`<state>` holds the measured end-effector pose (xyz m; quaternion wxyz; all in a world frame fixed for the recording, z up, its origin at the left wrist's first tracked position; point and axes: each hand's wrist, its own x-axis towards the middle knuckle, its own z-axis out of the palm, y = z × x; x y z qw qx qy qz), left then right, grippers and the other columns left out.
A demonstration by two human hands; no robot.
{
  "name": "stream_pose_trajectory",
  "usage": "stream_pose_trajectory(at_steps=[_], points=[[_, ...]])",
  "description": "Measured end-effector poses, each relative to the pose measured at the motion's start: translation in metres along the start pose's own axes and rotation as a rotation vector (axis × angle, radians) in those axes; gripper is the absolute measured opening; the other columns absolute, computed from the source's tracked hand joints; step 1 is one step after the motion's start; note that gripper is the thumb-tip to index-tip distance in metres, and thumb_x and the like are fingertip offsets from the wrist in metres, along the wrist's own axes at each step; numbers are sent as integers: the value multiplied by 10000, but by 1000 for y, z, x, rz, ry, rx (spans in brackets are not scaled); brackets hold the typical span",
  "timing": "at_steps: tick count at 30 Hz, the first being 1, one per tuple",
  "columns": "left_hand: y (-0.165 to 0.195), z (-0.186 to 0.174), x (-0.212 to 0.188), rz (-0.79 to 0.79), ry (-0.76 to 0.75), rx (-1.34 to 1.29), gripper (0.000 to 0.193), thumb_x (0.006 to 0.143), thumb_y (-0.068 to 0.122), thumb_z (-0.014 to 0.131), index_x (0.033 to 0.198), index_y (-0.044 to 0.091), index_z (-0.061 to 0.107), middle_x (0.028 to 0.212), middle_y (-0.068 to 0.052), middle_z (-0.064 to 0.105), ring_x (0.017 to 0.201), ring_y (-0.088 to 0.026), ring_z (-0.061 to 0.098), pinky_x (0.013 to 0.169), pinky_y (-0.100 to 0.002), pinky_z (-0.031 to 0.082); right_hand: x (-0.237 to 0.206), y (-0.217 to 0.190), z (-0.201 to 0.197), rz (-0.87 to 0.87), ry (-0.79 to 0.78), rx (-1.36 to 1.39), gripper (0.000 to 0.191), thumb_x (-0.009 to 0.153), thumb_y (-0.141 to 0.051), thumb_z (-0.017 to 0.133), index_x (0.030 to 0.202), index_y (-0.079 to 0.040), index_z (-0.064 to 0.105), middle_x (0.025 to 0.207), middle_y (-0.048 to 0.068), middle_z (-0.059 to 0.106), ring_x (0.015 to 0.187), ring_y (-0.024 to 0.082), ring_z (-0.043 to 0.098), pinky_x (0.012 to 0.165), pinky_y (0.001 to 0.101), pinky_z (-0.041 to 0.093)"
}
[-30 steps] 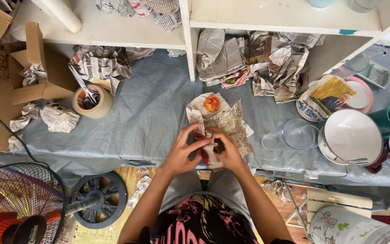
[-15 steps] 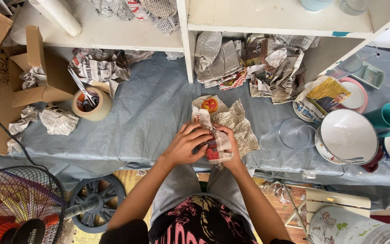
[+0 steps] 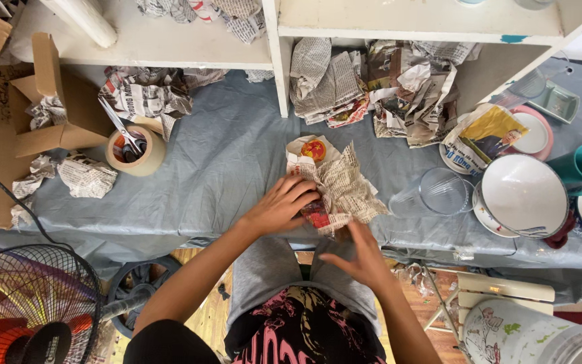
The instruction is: The person sits at a table covered with newspaper, tears and crumples newspaper sheets, and stuffs the crumpled paper into ceramic cups. They wrap cups in newspaper sheets and place the wrapped cups onto a white shelf unit.
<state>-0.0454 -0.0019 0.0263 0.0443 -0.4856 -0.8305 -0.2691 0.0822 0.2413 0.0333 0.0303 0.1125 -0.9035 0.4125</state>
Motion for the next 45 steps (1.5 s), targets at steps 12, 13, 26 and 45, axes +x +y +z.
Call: stream_pose_trajectory(at_steps=[12,13,26,45], points=[[-16,24,5,183,183,37,379,811,346,819,1059,79,716,1126,-37,603,1169,-281,542,1079,-452,445,63,-17,-3,-152,176,84,304,858,-20,806,1152,-31,731,1030,108,768,831,170,750,692,273,614],[-15,24,7,189,206,42,392,822,377,819,1044,73,712,1112,-47,598,1150,-284,542,1077,-453,449,66,-18,1,-53,192,169,290,849,-18,813,1124,-24,722,999,97,760,826,156,749,683,271,616],[-14,41,1,93,263,111,373,876,334,796,1014,2,697,1126,-99,597,1160,-300,532,1058,-458,464,54,-33,21,-167,321,285,237,897,36,755,1124,18,690,1247,140,666,1134,190,688,912,309,623],[40,29,-15,34,203,65,360,968,367,727,1023,11,724,1045,-81,683,1110,-294,523,1015,-457,451,9,1,44,-395,297,-219,610,774,-108,843,1329,-6,613,1412,166,593,1180,377,667,974,456,534]])
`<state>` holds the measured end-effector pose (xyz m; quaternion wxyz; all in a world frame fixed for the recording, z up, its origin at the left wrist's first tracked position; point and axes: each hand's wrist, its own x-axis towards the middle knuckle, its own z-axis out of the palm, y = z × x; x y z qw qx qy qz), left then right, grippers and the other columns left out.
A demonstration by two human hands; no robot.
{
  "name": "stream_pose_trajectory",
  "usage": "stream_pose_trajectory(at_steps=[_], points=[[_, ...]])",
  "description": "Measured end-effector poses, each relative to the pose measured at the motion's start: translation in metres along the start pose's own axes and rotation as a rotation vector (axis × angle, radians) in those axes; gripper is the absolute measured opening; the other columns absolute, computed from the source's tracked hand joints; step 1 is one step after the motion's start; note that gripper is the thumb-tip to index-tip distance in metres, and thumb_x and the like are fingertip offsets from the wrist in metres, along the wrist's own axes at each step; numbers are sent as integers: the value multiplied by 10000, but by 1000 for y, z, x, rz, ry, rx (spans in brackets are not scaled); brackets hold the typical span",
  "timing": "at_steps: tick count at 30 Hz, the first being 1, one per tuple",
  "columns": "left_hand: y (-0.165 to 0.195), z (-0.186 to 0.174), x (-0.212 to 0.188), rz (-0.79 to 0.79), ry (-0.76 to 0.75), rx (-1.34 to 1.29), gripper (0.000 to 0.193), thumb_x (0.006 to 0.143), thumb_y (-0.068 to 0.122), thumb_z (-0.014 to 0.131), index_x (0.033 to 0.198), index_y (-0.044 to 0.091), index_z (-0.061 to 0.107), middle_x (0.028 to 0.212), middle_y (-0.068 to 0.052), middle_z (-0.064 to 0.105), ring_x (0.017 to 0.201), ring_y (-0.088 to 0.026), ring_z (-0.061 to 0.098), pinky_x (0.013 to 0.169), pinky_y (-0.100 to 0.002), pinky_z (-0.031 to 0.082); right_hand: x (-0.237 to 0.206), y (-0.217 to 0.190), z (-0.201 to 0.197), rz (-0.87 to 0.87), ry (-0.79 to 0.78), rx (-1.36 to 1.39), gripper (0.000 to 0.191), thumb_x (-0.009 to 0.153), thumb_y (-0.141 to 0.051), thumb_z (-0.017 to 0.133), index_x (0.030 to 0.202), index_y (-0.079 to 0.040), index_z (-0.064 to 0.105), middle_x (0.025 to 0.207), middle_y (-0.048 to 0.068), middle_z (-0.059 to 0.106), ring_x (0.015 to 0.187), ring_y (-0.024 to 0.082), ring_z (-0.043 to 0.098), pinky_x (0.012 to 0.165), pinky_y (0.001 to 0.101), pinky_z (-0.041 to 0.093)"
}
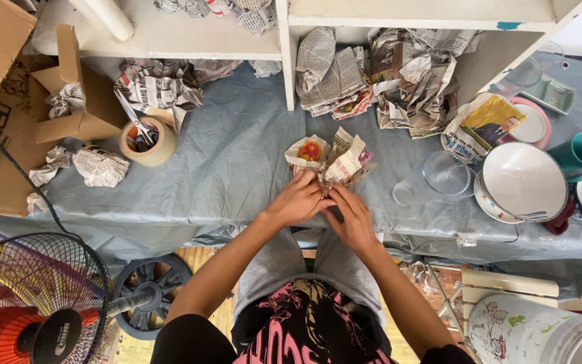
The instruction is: The person sits at a table covered with newspaper, tears and crumples newspaper sheets, and stuffs the crumpled paper into ceramic cups. They wrap cups in newspaper sheets and place the wrapped cups onto a white shelf unit.
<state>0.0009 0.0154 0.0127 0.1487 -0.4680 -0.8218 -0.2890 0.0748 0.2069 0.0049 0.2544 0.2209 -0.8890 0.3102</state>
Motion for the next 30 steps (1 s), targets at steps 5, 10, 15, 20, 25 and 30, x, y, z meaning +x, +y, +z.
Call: stream_pose_trajectory(at_steps=[5,10,15,20,25,30], points=[[19,-31,-24,-179,114,-218,396,917,276,774,1190,2,688,1243,-142,646,1196,-326,607,1018,-422,525,14,-10,-8,118,-78,-68,557,727,-186,893,1224,-103,657,1360,161,532,1079,354,673,880,458,583],[29,-25,-64,-602,326,-550,533,863,188,834,1296,-17,600,1267,-139,647,1056,-234,703,911,-354,612,10,-18,-3,75,-56,-77,475,770,-178,871,1196,-128,667,1329,142,551,1055,339,688,884,458,586],[41,32,-88,-923,322,-1050,557,927,159,755,1394,-59,543,1199,-148,686,1073,-173,679,921,-328,587,-3,-25,0,148,-71,9,361,830,-146,857,1153,-100,703,1215,122,608,967,328,707,789,431,591],[72,45,-115,-853,379,-1353,461,975,138,724,1364,-48,560,1285,-88,675,1178,-151,652,1002,-301,548,-29,-62,-18,33,-56,159,287,843,-98,823,1104,-75,707,1195,115,625,992,318,709,817,409,598],[111,38,-146,-928,439,-1723,525,871,54,758,1355,31,557,1174,-67,684,1019,-169,675,818,-319,565,-63,-109,-28,-150,-150,109,353,772,-114,836,1093,-55,702,1198,172,610,1062,398,653,891,476,562],[151,49,-177,-788,726,-1956,430,951,41,760,1336,-42,587,1113,-126,699,904,-181,682,745,-313,548,-125,-141,-25,-43,-46,320,389,833,-102,829,1192,-84,682,1325,201,605,1200,374,648,966,449,568]])
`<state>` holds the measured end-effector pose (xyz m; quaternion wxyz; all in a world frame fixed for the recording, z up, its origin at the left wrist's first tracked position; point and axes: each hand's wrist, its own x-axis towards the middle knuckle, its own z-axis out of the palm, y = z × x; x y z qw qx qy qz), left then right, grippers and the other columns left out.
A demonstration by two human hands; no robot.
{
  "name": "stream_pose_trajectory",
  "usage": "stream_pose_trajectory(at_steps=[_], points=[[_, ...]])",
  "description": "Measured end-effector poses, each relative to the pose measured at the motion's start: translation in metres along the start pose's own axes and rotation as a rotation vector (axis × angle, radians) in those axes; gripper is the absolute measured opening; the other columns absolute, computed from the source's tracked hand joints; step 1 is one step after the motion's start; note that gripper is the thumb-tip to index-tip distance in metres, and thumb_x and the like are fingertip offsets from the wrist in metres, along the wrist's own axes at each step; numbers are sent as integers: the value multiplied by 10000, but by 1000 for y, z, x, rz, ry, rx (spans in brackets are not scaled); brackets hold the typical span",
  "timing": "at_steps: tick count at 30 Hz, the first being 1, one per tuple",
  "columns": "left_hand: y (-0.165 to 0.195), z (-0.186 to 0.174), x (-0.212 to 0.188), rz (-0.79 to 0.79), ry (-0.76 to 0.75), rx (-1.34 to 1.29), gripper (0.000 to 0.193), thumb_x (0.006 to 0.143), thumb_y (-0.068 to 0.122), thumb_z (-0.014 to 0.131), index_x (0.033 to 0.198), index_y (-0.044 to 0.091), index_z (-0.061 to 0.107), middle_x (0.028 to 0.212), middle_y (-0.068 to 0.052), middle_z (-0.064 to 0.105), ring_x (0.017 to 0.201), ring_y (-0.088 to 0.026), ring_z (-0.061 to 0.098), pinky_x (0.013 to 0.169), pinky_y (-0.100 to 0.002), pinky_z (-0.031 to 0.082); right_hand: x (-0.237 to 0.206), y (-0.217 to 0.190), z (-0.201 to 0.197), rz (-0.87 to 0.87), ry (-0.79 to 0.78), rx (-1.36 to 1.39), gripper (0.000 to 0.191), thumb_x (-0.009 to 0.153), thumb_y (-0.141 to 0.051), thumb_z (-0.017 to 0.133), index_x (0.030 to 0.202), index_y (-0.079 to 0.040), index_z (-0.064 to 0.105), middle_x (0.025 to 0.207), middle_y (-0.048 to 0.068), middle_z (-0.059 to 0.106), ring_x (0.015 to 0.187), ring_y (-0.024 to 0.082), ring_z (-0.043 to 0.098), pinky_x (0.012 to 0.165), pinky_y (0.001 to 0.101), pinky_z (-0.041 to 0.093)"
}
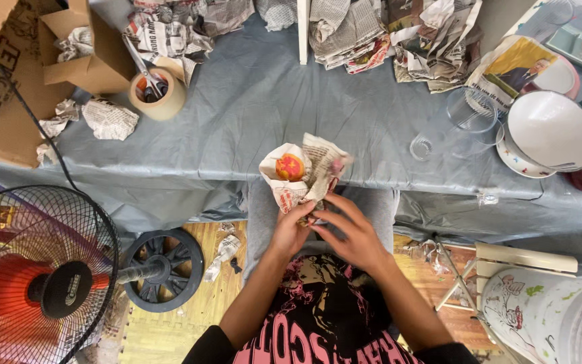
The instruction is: The person sits at a table covered with newspaper, tears and crumples newspaper sheets, and stuffs the crumpled paper into ceramic cups. They wrap cups in newspaper sheets and place the wrapped cups onto a white shelf unit.
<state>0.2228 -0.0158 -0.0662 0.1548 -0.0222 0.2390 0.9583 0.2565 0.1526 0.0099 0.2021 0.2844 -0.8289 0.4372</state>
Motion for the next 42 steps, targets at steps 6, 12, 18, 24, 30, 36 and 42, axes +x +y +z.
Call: stream_pose_trajectory(at_steps=[6,12,18,24,30,36,42], points=[[-12,-5,-62,-259,-2,383,402,877,118,734,1215,-46,590,996,-132,708,804,-207,731,672,-350,640,-67,3,17,620,145,801,612,819,-32,811,1352,29,517,1237,137,660,1060,236,733,856,411,647],[-24,2,-91,-137,-60,189,546,947,137,779,1367,-78,504,1085,-181,667,868,-233,709,715,-355,608,-82,-53,11,369,261,270,276,812,60,772,1085,55,731,1125,157,697,922,209,718,765,294,580],[-20,19,-108,46,-206,224,559,919,170,711,1403,-9,497,1303,-104,677,1143,-186,681,989,-354,563,-68,-101,1,122,407,59,254,772,49,797,1008,55,702,1065,165,712,924,247,723,793,311,571],[-26,3,-96,-95,35,58,473,987,329,637,1338,24,547,1080,-156,703,938,-231,718,804,-376,609,-61,-105,-5,-198,209,-43,378,703,-49,851,1018,63,675,1122,186,646,1028,358,673,868,436,562],[-28,-4,-91,-209,-53,34,501,1177,411,602,1376,-48,576,1101,-126,681,824,-179,645,543,-260,495,-50,-96,-32,-353,-95,-416,406,740,-201,919,1081,-69,744,1218,46,652,1071,291,624,878,442,501],[-7,29,-107,-240,13,197,660,888,467,644,1395,60,530,1138,-88,692,1032,-183,709,794,-343,629,-41,-107,-32,-140,-52,-465,431,714,-353,870,1037,-106,727,1225,133,527,1161,368,532,892,493,439],[5,35,-113,-229,-119,371,709,835,75,798,1464,-16,484,1243,-109,644,1076,-165,667,913,-341,548,-51,-111,-26,-49,-256,-540,397,754,-303,849,1051,-63,736,1144,137,518,1111,350,532,958,521,446]])
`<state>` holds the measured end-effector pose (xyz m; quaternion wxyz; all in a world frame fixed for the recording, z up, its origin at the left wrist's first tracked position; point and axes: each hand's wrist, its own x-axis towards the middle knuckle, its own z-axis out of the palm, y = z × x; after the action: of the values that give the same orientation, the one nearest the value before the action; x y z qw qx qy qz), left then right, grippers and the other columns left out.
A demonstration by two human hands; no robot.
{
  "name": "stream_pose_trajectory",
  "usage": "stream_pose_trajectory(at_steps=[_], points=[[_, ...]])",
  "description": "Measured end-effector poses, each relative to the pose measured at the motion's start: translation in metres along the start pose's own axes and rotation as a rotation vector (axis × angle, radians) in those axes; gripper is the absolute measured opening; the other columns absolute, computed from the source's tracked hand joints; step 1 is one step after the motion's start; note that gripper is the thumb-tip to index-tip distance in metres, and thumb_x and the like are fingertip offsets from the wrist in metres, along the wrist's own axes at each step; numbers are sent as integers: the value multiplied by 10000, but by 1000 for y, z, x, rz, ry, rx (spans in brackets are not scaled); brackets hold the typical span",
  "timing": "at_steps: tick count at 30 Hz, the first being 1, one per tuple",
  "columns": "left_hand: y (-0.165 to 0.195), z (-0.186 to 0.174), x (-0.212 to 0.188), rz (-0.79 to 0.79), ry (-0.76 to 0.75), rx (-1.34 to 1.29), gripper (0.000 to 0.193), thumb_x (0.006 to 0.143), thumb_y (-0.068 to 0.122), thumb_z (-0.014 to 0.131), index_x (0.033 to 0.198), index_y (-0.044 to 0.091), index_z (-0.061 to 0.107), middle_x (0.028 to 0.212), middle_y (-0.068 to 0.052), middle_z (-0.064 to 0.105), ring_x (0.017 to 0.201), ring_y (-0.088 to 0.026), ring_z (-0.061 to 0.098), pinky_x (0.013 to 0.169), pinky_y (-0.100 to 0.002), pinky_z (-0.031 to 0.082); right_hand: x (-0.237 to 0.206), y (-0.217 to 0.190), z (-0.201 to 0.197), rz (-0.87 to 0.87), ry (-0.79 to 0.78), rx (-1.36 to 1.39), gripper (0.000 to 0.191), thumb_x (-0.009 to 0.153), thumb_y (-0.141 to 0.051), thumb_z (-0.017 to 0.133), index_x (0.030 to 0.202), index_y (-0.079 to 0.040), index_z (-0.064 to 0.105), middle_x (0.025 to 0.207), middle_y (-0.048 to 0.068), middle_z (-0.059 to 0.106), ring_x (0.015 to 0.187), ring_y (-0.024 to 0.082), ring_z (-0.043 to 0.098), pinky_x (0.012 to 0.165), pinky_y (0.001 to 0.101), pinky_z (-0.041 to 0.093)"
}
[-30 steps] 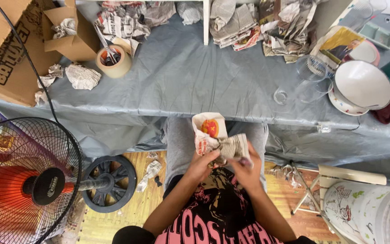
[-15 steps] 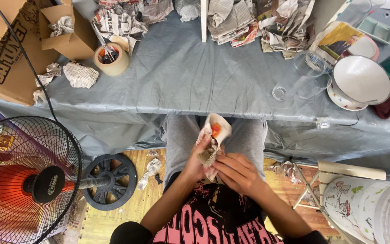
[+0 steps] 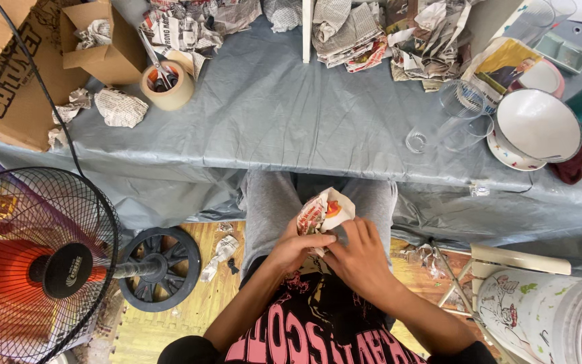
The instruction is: The person sits at a table covered with newspaper, tears and crumples newspaper sheets, and stuffs the crumpled paper into ceramic cups. They wrap cups in newspaper sheets and place the wrapped cups onto a white shelf unit.
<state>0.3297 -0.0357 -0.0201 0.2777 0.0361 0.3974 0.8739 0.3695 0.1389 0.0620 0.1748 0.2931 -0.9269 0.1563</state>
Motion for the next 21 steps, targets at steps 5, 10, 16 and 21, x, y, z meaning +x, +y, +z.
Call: stream_pose_trajectory(at_steps=[5,10,16,21], points=[[-4,3,-2,0,22,-18,674,938,173,685,1521,-14,404,1342,-144,600,1185,-198,638,988,-353,544,-4,9,2,70,15,367,403,739,-245,884,1044,-18,751,1179,139,548,1034,318,586,869,441,508],[-8,17,-3,353,49,2,731,1005,264,671,1570,-29,313,1512,-168,501,1393,-217,530,1165,-348,453,-7,14,5,224,135,581,361,779,-143,879,1063,18,726,1224,142,553,1077,295,642,881,380,557],[-14,19,-11,691,-18,168,761,878,77,842,1515,-67,450,1533,-214,493,1409,-280,535,1199,-431,458,-10,28,-3,36,84,575,360,755,-122,872,1057,4,723,1266,151,565,1147,336,617,936,399,534],[-8,22,-14,693,-95,218,690,783,71,912,1355,-19,537,1482,-191,514,1344,-246,568,1143,-390,488,-12,44,-14,-74,-49,708,379,770,-111,873,1101,3,729,1284,154,527,1231,357,580,1001,427,508]])
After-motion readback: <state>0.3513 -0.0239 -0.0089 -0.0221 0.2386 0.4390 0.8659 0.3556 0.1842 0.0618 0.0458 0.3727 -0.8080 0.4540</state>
